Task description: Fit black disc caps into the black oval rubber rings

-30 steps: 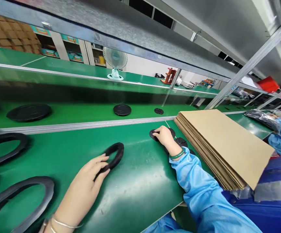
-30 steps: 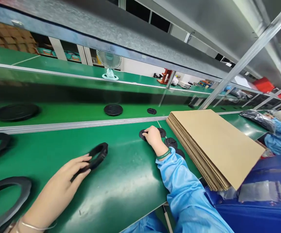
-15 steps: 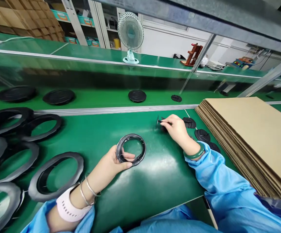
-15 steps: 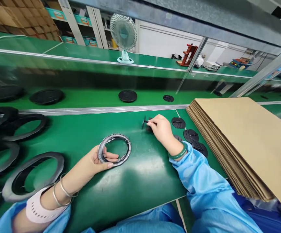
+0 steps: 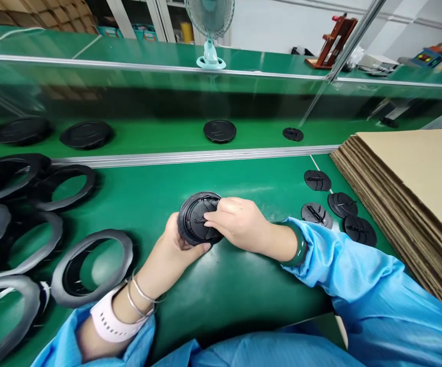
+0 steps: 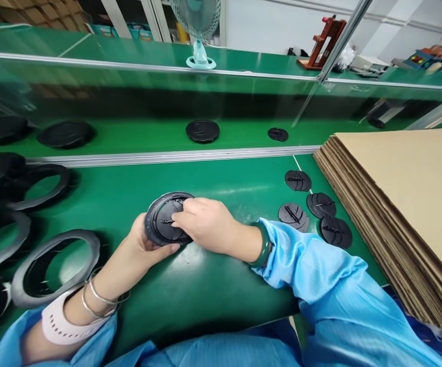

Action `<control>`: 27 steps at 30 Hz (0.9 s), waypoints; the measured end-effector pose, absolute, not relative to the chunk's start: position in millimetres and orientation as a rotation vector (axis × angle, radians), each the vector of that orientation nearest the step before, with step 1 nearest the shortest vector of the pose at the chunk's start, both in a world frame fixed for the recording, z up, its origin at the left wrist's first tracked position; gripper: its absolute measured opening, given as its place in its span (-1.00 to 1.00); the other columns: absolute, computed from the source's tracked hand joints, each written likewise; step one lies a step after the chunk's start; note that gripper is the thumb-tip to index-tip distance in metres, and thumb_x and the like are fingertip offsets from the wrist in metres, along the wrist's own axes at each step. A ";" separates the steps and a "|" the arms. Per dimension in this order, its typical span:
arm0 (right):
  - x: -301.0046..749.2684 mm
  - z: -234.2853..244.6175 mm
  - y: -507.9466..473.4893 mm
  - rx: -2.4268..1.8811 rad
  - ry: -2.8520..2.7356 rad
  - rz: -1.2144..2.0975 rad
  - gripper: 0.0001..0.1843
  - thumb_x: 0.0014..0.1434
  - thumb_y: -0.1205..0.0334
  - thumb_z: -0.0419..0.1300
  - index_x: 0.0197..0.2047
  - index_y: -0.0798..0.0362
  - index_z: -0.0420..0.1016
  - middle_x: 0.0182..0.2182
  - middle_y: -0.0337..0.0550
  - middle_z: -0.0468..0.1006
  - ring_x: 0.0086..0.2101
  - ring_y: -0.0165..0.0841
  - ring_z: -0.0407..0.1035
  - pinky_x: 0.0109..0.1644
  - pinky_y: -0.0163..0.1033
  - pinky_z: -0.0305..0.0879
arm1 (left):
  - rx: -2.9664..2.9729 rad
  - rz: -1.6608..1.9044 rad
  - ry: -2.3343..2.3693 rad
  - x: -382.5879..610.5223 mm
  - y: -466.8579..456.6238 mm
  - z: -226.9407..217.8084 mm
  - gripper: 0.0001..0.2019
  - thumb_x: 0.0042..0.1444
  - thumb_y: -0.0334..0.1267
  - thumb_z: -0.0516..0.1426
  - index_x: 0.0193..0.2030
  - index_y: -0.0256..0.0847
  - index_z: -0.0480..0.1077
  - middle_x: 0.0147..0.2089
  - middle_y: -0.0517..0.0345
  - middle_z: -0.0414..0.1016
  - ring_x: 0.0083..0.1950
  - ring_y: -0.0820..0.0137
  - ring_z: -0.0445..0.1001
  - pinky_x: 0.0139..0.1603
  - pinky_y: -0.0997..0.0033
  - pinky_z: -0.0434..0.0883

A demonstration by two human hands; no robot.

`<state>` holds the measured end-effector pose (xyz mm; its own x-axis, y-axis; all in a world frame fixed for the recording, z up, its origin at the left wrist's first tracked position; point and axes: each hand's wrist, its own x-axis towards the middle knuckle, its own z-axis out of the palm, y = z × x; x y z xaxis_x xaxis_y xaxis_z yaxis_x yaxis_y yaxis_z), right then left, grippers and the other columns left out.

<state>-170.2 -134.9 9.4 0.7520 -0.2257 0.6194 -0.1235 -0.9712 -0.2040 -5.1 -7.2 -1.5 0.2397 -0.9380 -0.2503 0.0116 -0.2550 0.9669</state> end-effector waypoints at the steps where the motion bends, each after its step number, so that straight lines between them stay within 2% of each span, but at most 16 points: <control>1: -170.3 9.3 -134.6 -2.804 0.280 -1.004 -0.75 0.42 0.24 0.05 -0.21 0.09 0.54 -0.40 -0.16 0.40 -0.36 -0.37 0.28 -0.26 -0.27 0.26 | 1.516 -1.199 -0.898 -5.4 -7.2 -1.5 -0.23 -0.15 -0.13 0.43 0.16 -0.14 0.14 0.13 0.00 0.42 0.11 0.09 0.49 0.06 0.08 0.53; 11: -172.2 10.5 -134.1 -2.919 0.186 -1.076 -0.81 0.38 0.37 0.03 -0.20 0.09 0.46 -0.42 -0.18 0.36 -0.39 -0.36 0.20 -0.28 -0.25 0.23 | 1.563 -1.153 -0.891 -6.5 -4.2 -1.3 -0.21 -0.14 -0.15 0.44 0.21 -0.12 0.19 0.17 0.03 0.44 0.10 0.11 0.50 0.03 0.15 0.55; 15: -171.2 10.4 -134.2 -3.019 0.112 -1.143 -0.76 0.37 0.43 -0.02 -0.26 0.10 0.43 -0.46 -0.19 0.31 -0.44 -0.36 0.13 -0.35 -0.25 0.18 | 1.580 -1.142 -0.921 -5.5 -3.2 -2.1 -0.24 -0.11 -0.14 0.42 0.20 -0.12 0.19 0.18 0.04 0.43 0.11 0.11 0.49 0.04 0.14 0.54; 19: -169.4 9.8 -134.8 -3.049 0.109 -1.070 -0.70 0.38 0.44 -0.10 -0.28 0.11 0.41 -0.46 -0.17 0.27 -0.44 -0.35 0.11 -0.34 -0.23 0.20 | 1.572 -1.160 -0.921 -6.1 -4.3 -2.9 -0.25 -0.10 -0.14 0.42 0.19 -0.11 0.19 0.14 0.05 0.47 0.08 0.12 0.52 0.02 0.15 0.55; 27: -167.9 7.6 -137.0 -3.047 0.033 -1.122 -0.72 0.38 0.44 -0.05 -0.28 0.12 0.44 -0.44 -0.16 0.32 -0.41 -0.35 0.15 -0.33 -0.23 0.21 | 1.601 -1.121 -0.959 -7.9 -5.8 0.3 -0.31 -0.12 -0.14 0.40 0.11 -0.14 0.18 0.06 0.05 0.48 0.04 0.14 0.53 0.01 0.14 0.54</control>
